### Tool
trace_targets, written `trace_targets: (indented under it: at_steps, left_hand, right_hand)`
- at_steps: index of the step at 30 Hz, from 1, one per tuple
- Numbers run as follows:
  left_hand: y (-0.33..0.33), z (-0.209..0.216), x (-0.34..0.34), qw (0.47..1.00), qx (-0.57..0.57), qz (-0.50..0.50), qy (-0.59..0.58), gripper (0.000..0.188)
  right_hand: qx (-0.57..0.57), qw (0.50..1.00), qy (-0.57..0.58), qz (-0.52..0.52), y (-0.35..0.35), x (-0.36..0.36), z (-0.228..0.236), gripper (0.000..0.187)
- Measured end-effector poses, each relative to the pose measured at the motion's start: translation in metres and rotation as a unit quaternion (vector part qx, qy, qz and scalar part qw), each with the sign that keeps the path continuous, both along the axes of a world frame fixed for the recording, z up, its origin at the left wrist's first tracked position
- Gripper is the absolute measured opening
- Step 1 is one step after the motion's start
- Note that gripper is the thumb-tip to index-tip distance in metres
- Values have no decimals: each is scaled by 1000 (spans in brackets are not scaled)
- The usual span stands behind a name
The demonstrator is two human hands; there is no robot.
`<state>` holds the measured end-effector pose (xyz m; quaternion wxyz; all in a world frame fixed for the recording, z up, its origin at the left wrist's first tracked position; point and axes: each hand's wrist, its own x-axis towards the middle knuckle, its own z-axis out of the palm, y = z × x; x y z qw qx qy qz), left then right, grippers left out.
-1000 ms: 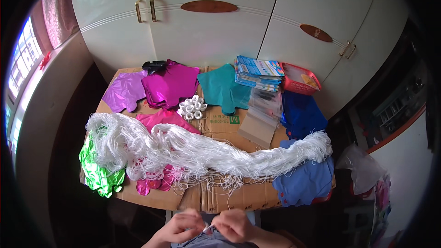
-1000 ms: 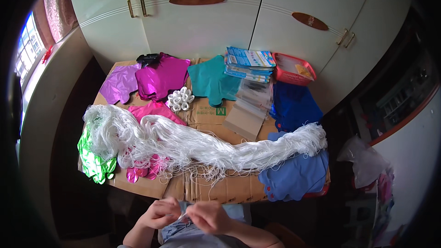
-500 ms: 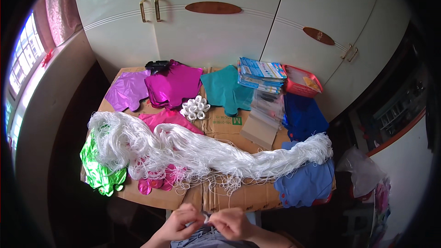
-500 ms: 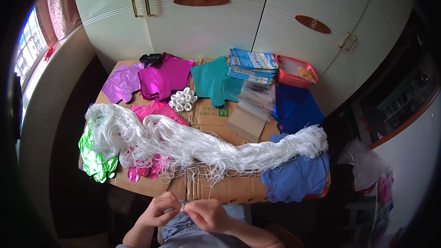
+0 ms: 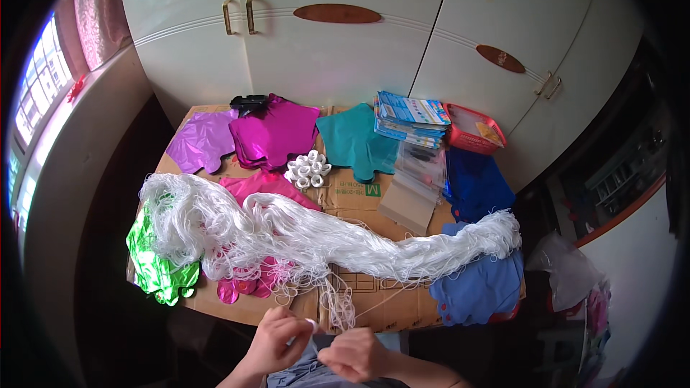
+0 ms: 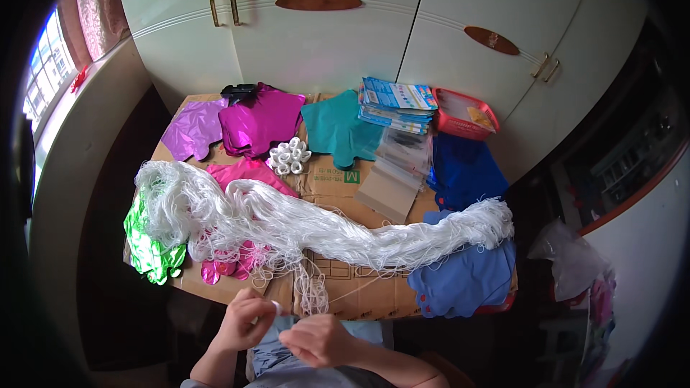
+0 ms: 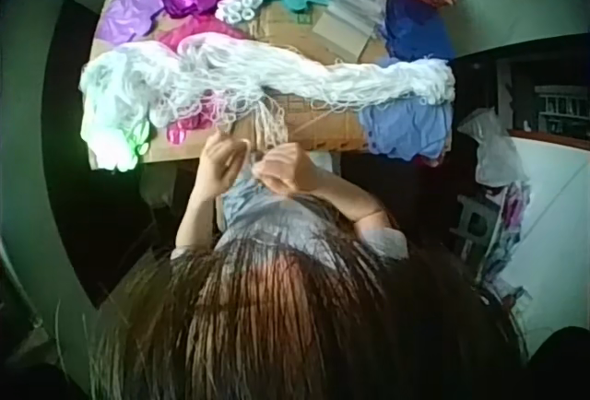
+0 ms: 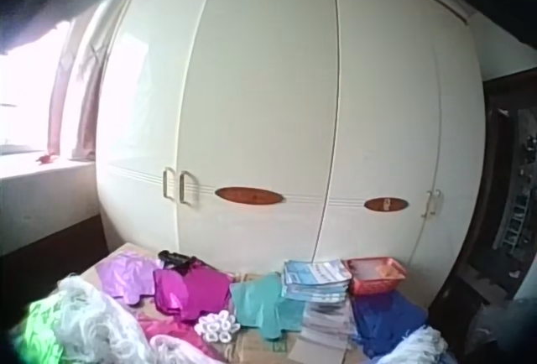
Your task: Untying and sorting bundles of white synthetic netting on a table.
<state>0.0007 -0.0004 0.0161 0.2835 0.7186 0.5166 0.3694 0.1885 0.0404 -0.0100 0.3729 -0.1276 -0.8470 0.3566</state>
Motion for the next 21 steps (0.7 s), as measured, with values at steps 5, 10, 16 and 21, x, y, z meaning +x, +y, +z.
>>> trace_targets:
  at_steps: [5, 10, 16, 21]
  left_hand:
    - [-22, -24, -7, 705, -138, -130, -683, 16]
    - [-1, -10, -13, 998, 23, -52, 3, 14]
    - [0, -7, -4, 987, 23, 115, -109, 11]
    - [-7, -22, -3, 867, -198, 57, -455, 11]
  right_hand:
    - [-9, 1000, -5, -1, 14, -9, -9, 7]
    - [-32, 998, 49, -29, 27, -5, 1, 7]
    - [-18, 1000, -6, -16, 25, -14, -8, 5]
    - [24, 983, -74, -168, 49, -9, -9, 5]
